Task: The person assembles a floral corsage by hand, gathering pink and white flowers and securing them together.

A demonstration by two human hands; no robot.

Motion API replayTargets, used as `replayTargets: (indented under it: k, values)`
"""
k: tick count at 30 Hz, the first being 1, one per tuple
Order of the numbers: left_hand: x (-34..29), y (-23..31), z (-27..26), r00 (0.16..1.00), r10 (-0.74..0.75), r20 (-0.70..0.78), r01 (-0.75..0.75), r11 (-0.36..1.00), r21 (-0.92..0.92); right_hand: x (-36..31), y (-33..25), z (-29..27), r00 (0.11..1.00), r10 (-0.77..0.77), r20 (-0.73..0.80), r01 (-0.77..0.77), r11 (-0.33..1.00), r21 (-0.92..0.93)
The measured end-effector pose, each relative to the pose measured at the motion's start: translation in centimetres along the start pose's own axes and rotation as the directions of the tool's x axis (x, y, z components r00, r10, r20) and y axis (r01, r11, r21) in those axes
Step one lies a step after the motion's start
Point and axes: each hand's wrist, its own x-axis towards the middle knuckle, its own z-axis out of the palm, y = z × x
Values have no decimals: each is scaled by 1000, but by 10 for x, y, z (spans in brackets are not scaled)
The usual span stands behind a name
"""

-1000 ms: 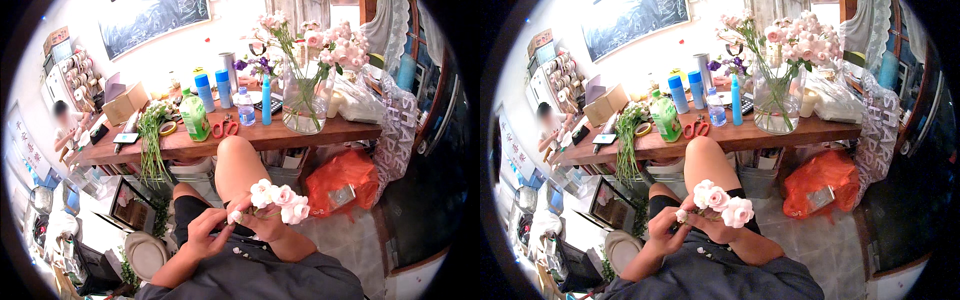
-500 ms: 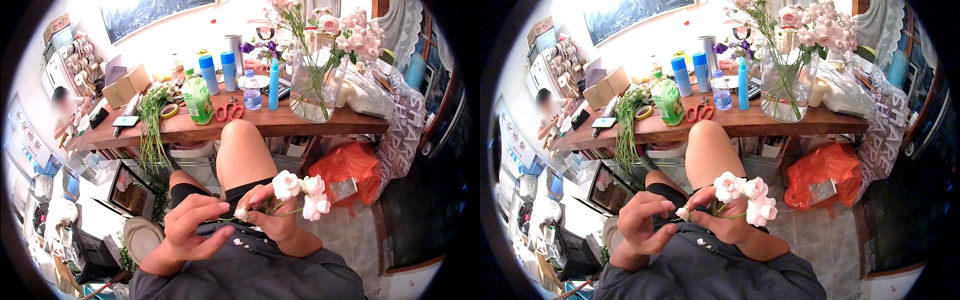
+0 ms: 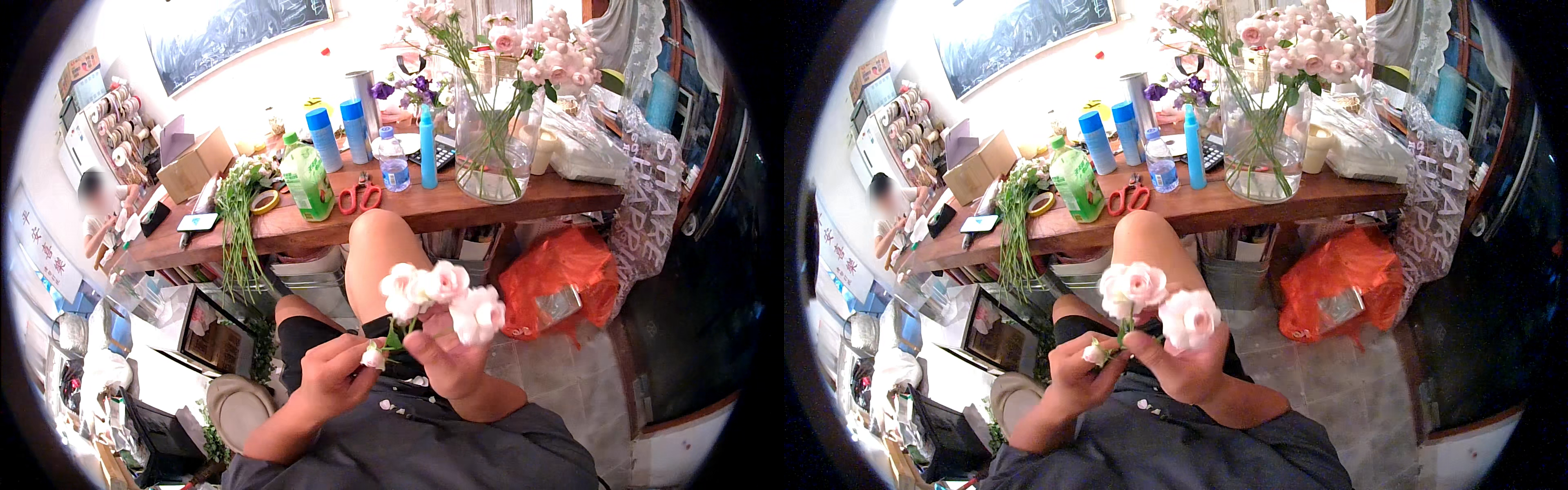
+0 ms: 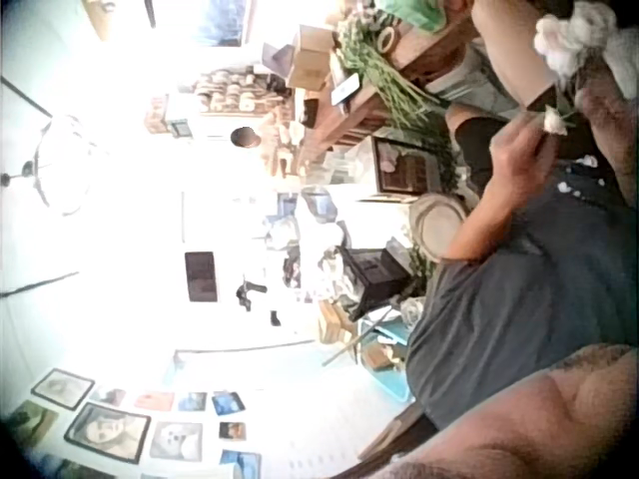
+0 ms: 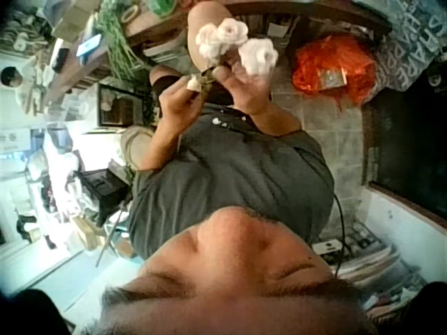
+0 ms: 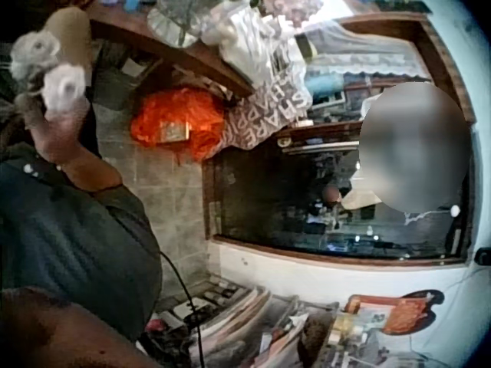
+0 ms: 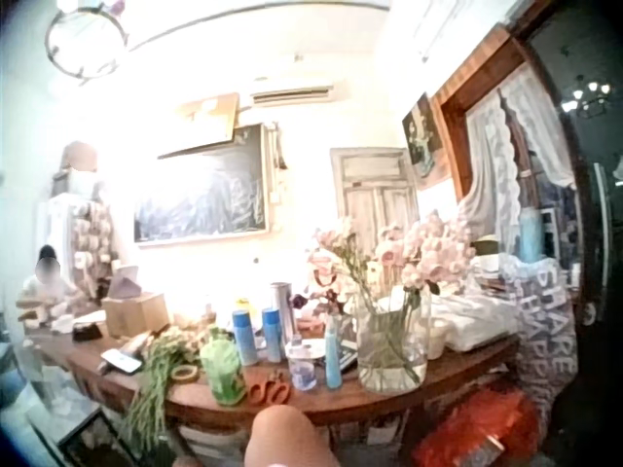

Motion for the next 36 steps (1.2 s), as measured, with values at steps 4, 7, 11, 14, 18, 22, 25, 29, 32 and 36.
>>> replayTargets:
  k: [4,7,11,14,18,22,25,29,32,36]
  values:
    - [-9,-1,11,990,106,-90,-87,977,194,12,-11,-1,989,-140,48,143,987,-69]
    - [-14,-2,16,988,113,-109,-88,973,213,13,-17,4,983,-141,117,159,973,-169]
    - [-14,-1,24,960,139,-242,-108,985,134,17,-23,4,968,-153,199,163,986,-35]
    - [-14,0,18,974,110,-197,-91,990,103,17,-21,6,958,-167,233,120,972,204]
    - [-13,-4,7,994,53,-92,-55,998,-21,19,-16,12,925,-244,292,170,951,257]
    - [16,25,-24,994,67,-87,-75,994,-83,14,-18,14,946,-233,226,185,960,212]
    - [11,36,-51,926,188,-327,-233,967,-106,13,-28,13,951,-189,244,162,979,127]
    - [58,81,-73,907,360,-218,-354,933,64,5,-44,24,970,-106,220,57,974,221]
    - [82,112,-78,965,256,-54,-242,952,186,4,-29,17,956,-177,234,116,961,252]
    - [92,115,-67,948,319,-13,-304,915,265,3,-38,14,954,-227,196,210,972,105]
